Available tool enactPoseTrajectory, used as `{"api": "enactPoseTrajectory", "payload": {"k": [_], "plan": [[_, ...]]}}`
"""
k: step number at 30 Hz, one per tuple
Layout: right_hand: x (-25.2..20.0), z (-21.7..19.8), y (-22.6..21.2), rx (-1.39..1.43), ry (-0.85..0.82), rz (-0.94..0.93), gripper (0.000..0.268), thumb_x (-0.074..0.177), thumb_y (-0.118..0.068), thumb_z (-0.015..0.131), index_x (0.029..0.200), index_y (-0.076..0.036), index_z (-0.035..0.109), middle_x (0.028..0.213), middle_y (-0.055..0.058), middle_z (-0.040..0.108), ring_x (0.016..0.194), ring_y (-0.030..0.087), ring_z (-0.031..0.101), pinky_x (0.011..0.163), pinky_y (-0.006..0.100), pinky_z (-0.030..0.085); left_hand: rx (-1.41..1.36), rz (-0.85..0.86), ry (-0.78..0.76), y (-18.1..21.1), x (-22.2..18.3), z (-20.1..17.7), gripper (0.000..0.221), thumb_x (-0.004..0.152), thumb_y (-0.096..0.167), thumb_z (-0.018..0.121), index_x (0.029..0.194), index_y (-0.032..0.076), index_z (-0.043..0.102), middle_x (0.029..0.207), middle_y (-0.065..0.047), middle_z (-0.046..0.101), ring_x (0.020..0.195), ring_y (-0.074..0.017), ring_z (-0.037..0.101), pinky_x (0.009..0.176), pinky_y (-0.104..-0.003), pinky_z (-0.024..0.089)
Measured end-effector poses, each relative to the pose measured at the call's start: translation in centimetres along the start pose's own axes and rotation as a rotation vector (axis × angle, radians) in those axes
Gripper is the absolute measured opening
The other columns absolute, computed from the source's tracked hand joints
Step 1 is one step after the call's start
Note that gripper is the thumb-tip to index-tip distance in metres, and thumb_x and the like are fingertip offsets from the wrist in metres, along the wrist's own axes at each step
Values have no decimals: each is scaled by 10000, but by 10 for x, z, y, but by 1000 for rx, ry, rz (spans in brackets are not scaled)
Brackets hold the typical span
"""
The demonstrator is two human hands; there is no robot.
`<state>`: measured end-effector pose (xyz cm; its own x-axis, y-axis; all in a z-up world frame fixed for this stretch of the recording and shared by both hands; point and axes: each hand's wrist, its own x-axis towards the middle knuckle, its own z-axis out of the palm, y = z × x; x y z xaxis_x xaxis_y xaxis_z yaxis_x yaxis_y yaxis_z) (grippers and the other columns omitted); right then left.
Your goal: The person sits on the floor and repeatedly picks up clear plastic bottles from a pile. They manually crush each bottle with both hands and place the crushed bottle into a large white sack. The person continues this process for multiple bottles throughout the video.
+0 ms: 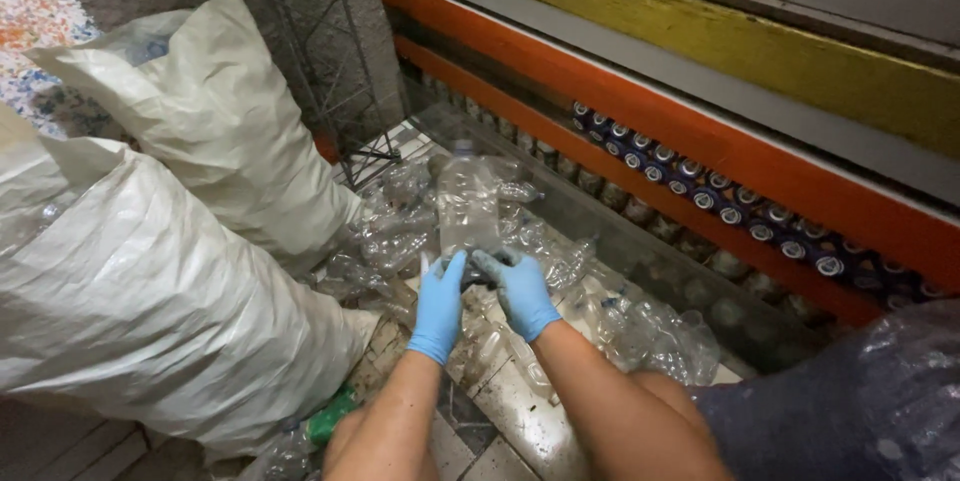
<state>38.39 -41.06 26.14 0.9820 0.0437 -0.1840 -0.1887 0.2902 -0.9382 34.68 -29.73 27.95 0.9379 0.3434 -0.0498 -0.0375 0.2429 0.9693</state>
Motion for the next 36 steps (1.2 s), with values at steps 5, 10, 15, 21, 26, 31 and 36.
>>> {"api": "enactPoseTrajectory", "payload": {"k": [5, 10, 15, 21, 26, 31, 36], "plan": [[13, -11, -17, -196, 146, -130, 293, 874, -284, 856, 984, -23, 778, 824, 121, 754, 742, 182, 693, 672, 347, 599, 109, -160, -129, -9, 2, 6, 684, 965, 434, 688, 1409, -66, 546, 1366, -175, 613, 1251, -253, 605, 950, -391, 568], [-1, -14, -34, -354, 3, -39, 416, 974, -423, 657, 1026, -25, 767, 829, 162, 753, 686, 248, 722, 676, 382, 620, 216, 21, -40, 7, -3, -1, 361, 973, 344, 712, 1092, 3, 721, 980, -151, 729, 998, -201, 667, 946, -430, 560], [-22, -9, -47, -223, -148, -49, 301, 951, -282, 727, 1038, 5, 748, 869, 188, 758, 761, 254, 745, 707, 349, 629, 152, 91, 4, -75, 59, -25, 219, 956, 272, 723, 873, 69, 730, 647, -44, 625, 570, -131, 594, 495, -264, 494], [7, -9, -9, -172, 64, -75, 219, 942, -223, 747, 969, -6, 762, 764, 169, 730, 593, 237, 716, 538, 319, 606, 122, 55, 51, -42, 36, -5, 222, 946, 276, 732, 849, 76, 730, 604, -49, 615, 495, -134, 570, 441, -252, 443], [27, -25, -5, -153, 123, -105, 236, 953, -248, 747, 1002, -17, 739, 788, 149, 711, 628, 248, 707, 581, 344, 605, 17, -36, -26, -2, 13, -2, 382, 925, 354, 764, 1096, 16, 712, 913, -46, 677, 771, -156, 616, 694, -297, 551], [-36, 4, -63, -372, -104, -122, 358, 801, -362, 857, 895, -36, 739, 757, 117, 733, 697, 211, 701, 676, 315, 592, 28, 17, -104, -17, 22, -8, 329, 932, 247, 769, 1135, -7, 718, 985, -91, 722, 870, -182, 669, 762, -348, 596], [-39, 5, -63, -508, -88, -142, 318, 864, -394, 802, 874, -81, 746, 692, 93, 727, 649, 196, 697, 649, 333, 552, 99, 38, -71, -32, 30, -19, 270, 910, 238, 797, 1057, 17, 743, 924, -122, 748, 847, -203, 706, 761, -387, 604]]}}
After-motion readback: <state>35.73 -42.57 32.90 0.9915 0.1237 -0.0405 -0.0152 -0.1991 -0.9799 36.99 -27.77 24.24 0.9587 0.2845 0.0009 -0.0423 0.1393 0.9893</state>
